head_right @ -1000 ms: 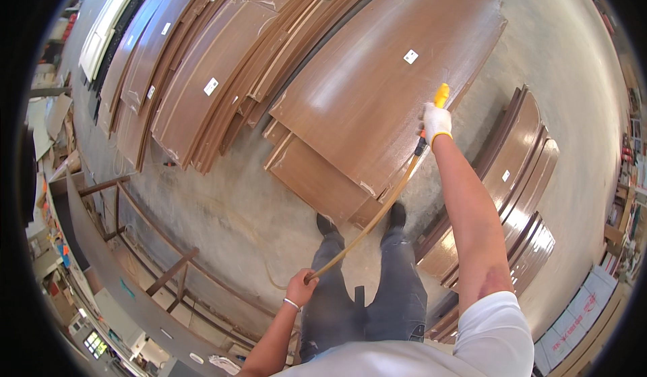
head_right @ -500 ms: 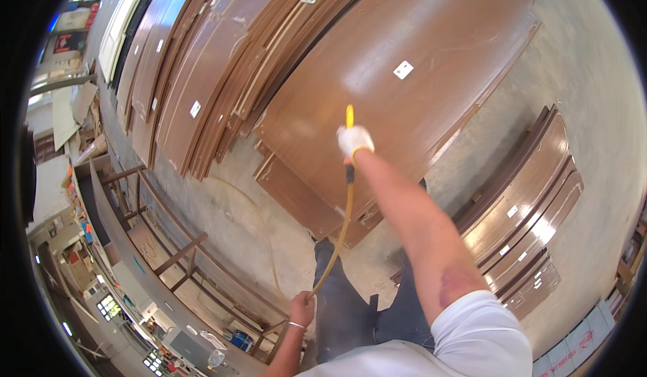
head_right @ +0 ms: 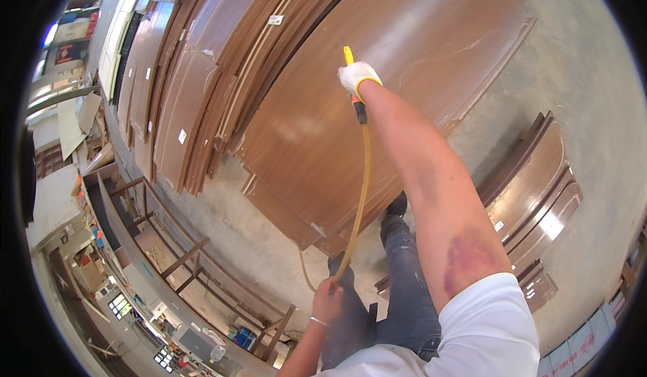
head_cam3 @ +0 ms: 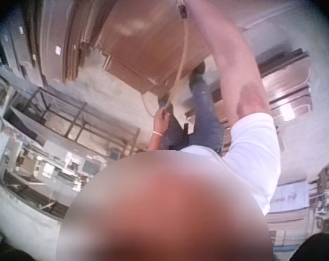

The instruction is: The person wipes a wooden panel with a cloth, sprays it with a handheld spray gun, wipes it again, and applies a piece of tape to the edge. The person repeats this process on multiple panels, stacking them after finishing each one.

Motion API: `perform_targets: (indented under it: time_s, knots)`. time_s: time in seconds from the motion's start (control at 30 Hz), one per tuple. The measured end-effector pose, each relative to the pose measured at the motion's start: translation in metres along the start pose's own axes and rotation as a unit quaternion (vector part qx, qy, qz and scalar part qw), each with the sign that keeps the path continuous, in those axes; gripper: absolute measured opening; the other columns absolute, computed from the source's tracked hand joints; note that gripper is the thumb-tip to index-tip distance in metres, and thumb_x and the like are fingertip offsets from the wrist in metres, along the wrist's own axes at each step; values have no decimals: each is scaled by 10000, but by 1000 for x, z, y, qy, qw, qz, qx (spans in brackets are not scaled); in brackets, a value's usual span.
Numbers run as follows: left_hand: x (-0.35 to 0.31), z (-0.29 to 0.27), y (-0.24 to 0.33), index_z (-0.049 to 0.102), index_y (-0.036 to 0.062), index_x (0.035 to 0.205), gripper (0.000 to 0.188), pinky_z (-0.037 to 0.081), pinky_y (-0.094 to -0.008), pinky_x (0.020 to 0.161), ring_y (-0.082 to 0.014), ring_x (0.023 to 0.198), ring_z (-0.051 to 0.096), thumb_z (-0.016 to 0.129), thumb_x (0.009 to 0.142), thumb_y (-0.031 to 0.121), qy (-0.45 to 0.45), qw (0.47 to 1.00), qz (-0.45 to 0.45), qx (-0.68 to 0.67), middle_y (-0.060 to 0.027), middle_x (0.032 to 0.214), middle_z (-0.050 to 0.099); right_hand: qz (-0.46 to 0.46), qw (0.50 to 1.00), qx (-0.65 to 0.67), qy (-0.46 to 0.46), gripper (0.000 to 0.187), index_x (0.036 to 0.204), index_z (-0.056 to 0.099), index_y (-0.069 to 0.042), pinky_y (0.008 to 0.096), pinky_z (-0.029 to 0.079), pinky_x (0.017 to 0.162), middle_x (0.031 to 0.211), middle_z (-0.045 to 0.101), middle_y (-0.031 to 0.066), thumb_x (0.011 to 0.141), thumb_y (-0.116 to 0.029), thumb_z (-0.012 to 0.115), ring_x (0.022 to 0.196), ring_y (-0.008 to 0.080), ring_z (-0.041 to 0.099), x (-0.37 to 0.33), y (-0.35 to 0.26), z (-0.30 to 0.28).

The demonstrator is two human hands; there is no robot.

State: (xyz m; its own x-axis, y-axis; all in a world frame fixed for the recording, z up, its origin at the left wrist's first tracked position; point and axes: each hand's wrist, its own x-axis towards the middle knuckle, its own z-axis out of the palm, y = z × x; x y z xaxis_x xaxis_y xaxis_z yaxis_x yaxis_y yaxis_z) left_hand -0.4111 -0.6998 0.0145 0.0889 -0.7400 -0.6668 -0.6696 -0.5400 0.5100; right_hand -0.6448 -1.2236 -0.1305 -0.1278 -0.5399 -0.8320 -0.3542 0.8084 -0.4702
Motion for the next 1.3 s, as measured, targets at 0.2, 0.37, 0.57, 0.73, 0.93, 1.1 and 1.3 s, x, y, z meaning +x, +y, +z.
perform_targets:
  time_s: [0.2, 0.37, 0.57, 0.73, 0.93, 1.1, 1.3]
  knots:
    - [13, -8, -4, 665, 40, 1137, 288, 509, -444, 877, -368, 977, 643, 701, 852, 57, 16, 999, 30, -8, -170, 999, 673, -46, 980, 27, 191, 455, 1058, 685, 33, 388, 577, 528, 769, 700, 151, 984, -389, 534, 608, 260, 700, 46, 5, -158]
    - [20, 16, 10, 685, 54, 1094, 249, 506, -447, 880, -372, 992, 638, 704, 847, 59, -23, 999, 32, -15, -160, 1018, 685, -40, 970, 90, 224, 398, 1056, 637, 5, 390, 535, 479, 716, 648, 123, 992, -378, 549, 542, 220, 641, 54, -5, -270]
    - [28, 34, 29, 690, 59, 1087, 238, 510, -450, 879, -368, 990, 643, 703, 849, 58, -39, 997, 51, 36, -153, 1036, 694, -38, 973, 119, 196, 324, 1043, 605, -28, 383, 494, 459, 681, 615, 86, 979, -345, 604, 494, 201, 575, 49, 2, -293]
    - [39, 22, 44, 694, 45, 1072, 218, 523, -438, 877, -371, 985, 654, 696, 854, 47, -24, 998, 64, 13, -167, 1017, 694, -78, 969, 152, 180, 331, 874, 611, -73, 381, 494, 478, 729, 633, 78, 971, -389, 623, 524, 184, 572, 52, 13, -306]
    - [50, 27, 53, 696, 35, 1063, 207, 528, -437, 862, -375, 959, 660, 699, 857, 52, -51, 997, 50, 11, -185, 994, 692, -29, 960, 68, 269, 386, 989, 677, -19, 406, 543, 540, 813, 684, 123, 969, -396, 597, 611, 241, 661, 70, 70, -347]
    - [55, 30, 55, 692, 34, 1065, 211, 530, -432, 850, -372, 946, 665, 707, 857, 63, -63, 995, 80, 19, -178, 988, 693, 75, 937, 44, 337, 441, 1119, 658, 10, 422, 562, 588, 866, 689, 143, 969, -400, 597, 690, 276, 709, 75, 147, -405]
    - [58, 28, 58, 701, 33, 1051, 196, 529, -422, 872, -352, 956, 675, 704, 856, 54, -87, 993, 78, 2, -167, 986, 706, 71, 946, 98, 302, 418, 1086, 642, -6, 429, 520, 571, 810, 667, 129, 989, -408, 583, 625, 268, 659, 74, 195, -420]
